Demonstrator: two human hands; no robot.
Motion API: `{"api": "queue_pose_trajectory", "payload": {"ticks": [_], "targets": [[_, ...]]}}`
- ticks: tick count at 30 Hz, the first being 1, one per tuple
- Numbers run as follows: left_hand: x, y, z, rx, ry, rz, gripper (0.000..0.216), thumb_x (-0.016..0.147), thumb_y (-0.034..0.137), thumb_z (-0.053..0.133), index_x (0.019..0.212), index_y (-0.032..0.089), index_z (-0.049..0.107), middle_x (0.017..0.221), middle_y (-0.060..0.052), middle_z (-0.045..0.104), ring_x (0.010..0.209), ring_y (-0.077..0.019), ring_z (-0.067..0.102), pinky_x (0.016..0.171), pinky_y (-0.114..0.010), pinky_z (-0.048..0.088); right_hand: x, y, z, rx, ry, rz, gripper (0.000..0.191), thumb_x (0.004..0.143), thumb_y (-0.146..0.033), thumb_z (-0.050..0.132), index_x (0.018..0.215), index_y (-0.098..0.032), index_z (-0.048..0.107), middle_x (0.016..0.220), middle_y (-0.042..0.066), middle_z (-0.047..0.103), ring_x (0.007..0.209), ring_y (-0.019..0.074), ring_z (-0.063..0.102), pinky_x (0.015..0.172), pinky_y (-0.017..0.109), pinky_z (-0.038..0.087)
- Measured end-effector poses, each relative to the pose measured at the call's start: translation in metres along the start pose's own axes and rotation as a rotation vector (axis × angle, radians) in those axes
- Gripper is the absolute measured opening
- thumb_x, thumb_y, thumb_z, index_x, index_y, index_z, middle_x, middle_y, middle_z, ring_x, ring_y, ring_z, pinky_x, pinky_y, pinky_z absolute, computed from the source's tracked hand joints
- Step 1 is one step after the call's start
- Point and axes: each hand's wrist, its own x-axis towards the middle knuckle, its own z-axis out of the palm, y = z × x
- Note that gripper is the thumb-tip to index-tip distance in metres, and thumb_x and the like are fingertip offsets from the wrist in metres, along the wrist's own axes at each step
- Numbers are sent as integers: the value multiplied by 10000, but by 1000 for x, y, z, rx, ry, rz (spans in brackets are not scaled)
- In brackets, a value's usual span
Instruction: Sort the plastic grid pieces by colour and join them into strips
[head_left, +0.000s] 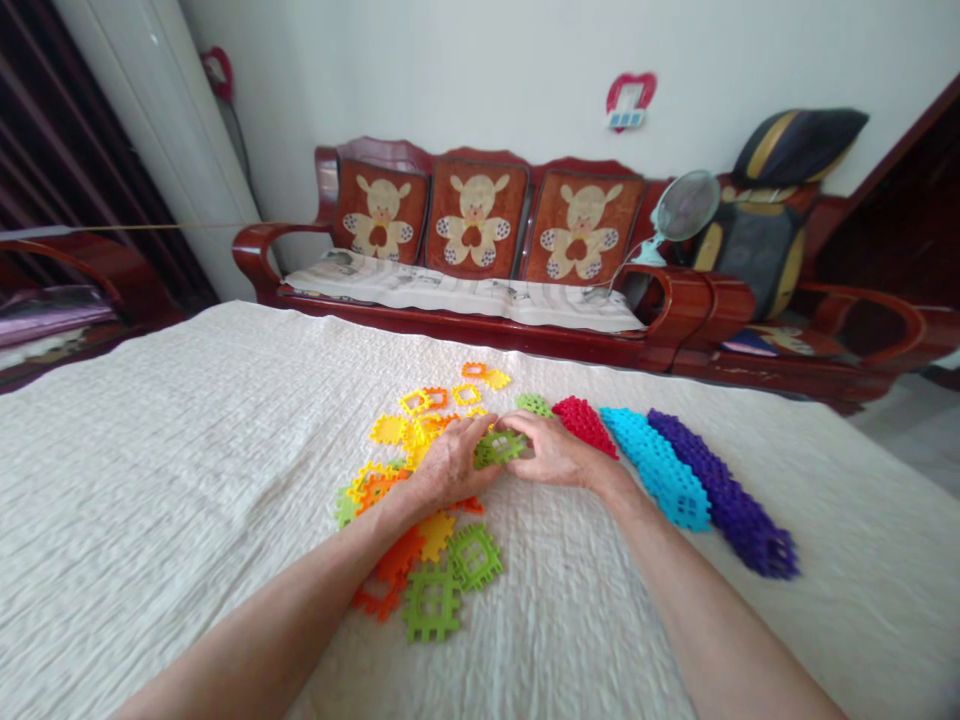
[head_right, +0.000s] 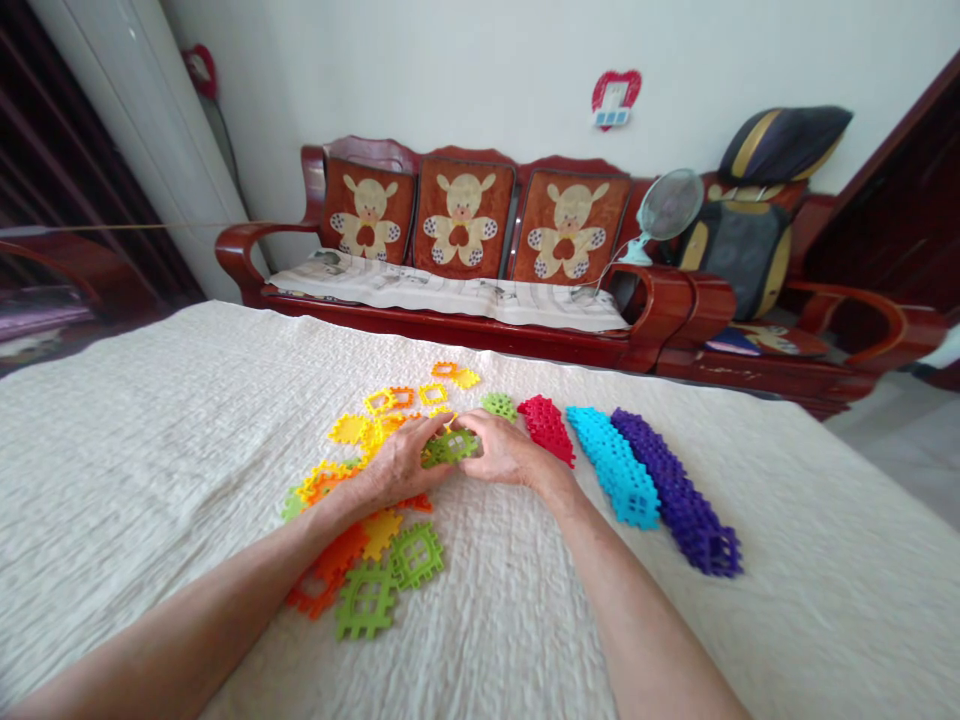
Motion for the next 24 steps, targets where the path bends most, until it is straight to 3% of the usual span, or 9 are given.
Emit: {"api": "queue_pose_trajectory", "payload": {"ticks": [4, 8, 15, 19, 24], "targets": [[-1, 0, -3, 78, -145, -22, 547, 698, 220, 646, 1228, 169, 520, 1108, -110, 630, 1013, -240, 600, 873, -369, 498, -7, -5, 4, -164, -78, 81, 344, 665, -251, 656, 996, -177, 604, 1002, 77, 603, 933, 211, 577, 797, 298, 440], [-1, 2, -7, 105, -193, -46, 439, 700, 237, 635, 1130, 161, 592, 1059, -112, 641, 1006, -244, 604, 867, -367, 501, -11, -11, 9, -218, -135, 167, 254, 665, -306, 657, 882, -191, 592, 929, 57, 570, 859, 201, 580, 740, 295, 438], [1, 1, -7, 18, -152, -81, 423, 702, 234, 620, 1121, 175, 600, 1073, -83, 652, 1012, -218, 606, 894, -349, 488, -11, -10, 11, -224, -84, 193, 245, 690, -299, 647, 905, -202, 580, 949, 47, 535, 879, 188, 563, 758, 290, 433], [2, -3, -4, 3, -98, -175, 437, 721, 269, 623, 1149, 184, 594, 1069, -76, 654, 989, -210, 614, 897, -353, 483, -12, -2, -6, -301, 53, 190, 448, 699, -274, 645, 1131, -214, 547, 1082, 70, 513, 1005, 205, 529, 847, 299, 409], [5, -2, -7, -34, -46, -204, 423, 759, 312, 610, 1157, 170, 596, 1051, -89, 654, 980, -214, 618, 884, -351, 482, -14, 11, -17, -474, 102, 366, 499, 699, -277, 653, 1178, -211, 527, 1143, 95, 519, 1066, 243, 500, 877, 341, 377]]}}
